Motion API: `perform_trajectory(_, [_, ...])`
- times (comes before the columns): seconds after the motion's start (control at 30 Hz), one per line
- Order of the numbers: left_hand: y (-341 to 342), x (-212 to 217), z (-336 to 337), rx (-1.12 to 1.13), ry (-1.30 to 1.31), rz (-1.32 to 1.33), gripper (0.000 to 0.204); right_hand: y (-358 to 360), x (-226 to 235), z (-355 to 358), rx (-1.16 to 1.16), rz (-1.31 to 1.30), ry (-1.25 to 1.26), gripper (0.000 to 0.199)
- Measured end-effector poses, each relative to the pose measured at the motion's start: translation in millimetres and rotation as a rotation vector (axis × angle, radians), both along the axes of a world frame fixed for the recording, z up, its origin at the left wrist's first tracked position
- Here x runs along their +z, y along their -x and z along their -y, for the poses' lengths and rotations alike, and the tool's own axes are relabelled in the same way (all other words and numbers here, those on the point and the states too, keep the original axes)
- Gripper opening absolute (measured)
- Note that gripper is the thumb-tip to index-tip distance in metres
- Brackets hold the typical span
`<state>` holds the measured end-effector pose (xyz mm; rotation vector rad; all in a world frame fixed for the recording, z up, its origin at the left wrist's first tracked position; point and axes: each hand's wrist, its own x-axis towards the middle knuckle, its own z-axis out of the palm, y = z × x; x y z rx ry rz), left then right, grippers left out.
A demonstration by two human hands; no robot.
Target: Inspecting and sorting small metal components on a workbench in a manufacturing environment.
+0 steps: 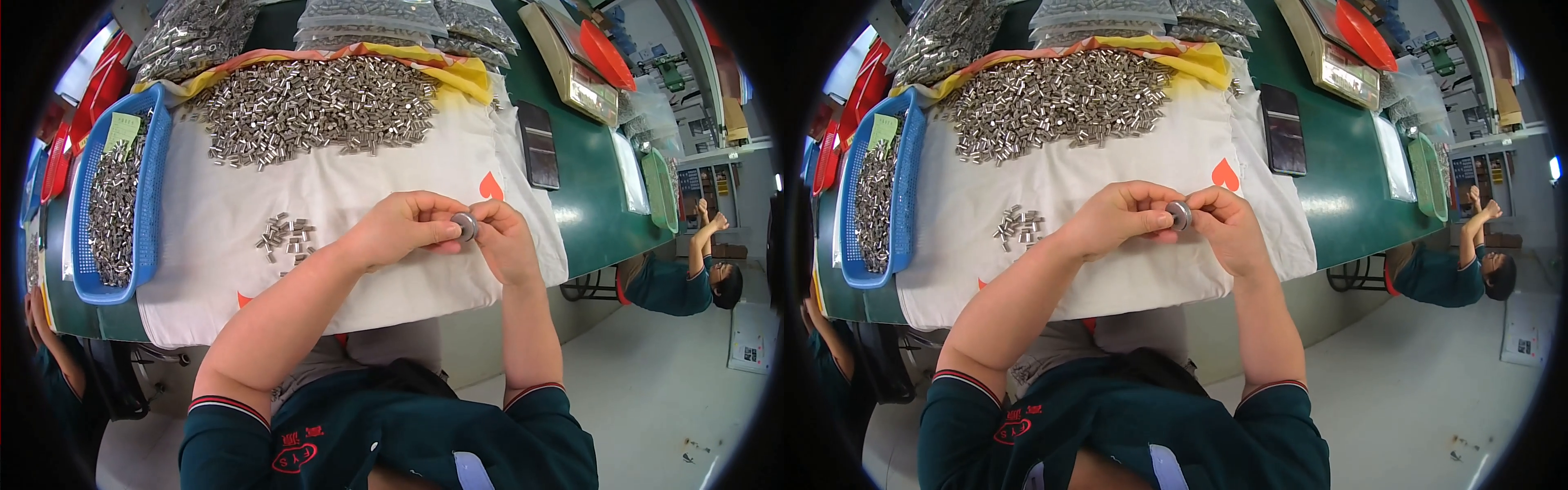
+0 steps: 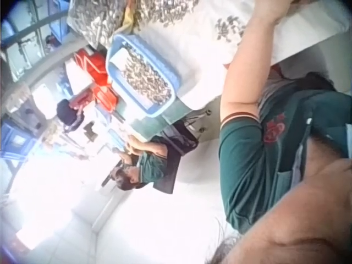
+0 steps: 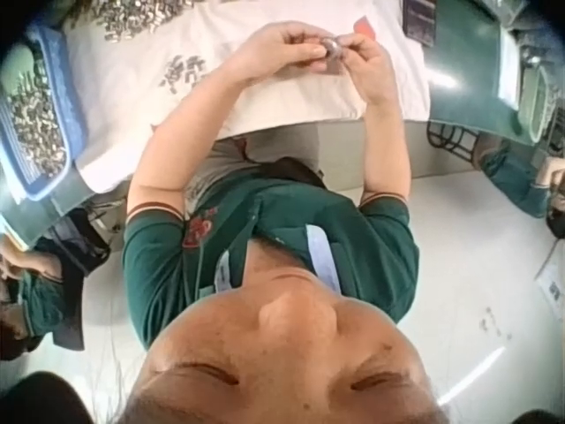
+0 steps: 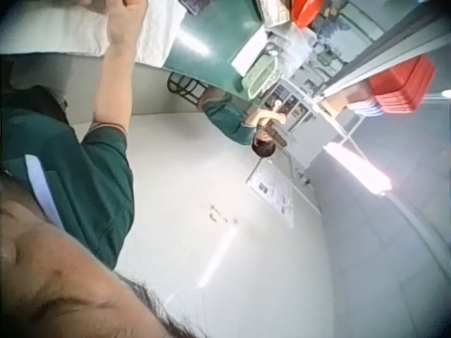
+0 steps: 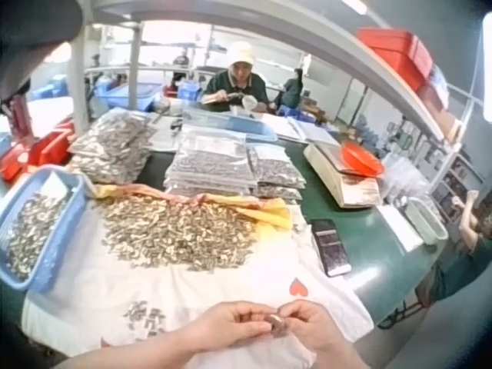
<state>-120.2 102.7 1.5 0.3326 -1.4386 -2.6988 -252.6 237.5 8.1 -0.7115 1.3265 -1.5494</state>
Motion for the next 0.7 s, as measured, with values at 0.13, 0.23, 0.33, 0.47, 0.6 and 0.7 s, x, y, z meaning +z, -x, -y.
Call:
perform_trajectory(0.13, [-2.1,7.3,-2.8,-0.03,-0.207,0.066,0.028,-1.7,0.6,3.6,-0.017,0.052,0.034,0.005])
perform_trajectory(0.23, [-3.3,10.0,-1.3,-0.014,-0.223,0.069,0.027,-3.6,2.6,4.8,0.007,0.027,0.075,0.005])
perform_trajectory(0.33, [-4.2,3.8,1.1,-0.015,-0.292,0.056,0.025,-9.4,6.9,10.0,0.028,0.115,0.101,0.005])
perform_trajectory(0.47, [-5.2,-2.6,5.0,-0.034,-0.412,-0.031,0.022,-14.3,6.1,12.5,-0.019,0.156,0.055,0.006])
perform_trajectory(0.6, [-4.7,-5.7,2.8,-0.045,-0.404,-0.02,0.022,-11.9,2.8,12.2,0.05,0.204,0.103,0.007])
perform_trajectory(0.7, [-3.5,-2.5,2.1,-0.018,-0.381,-0.013,0.022,-10.3,3.8,13.3,0.03,0.142,0.074,0.007])
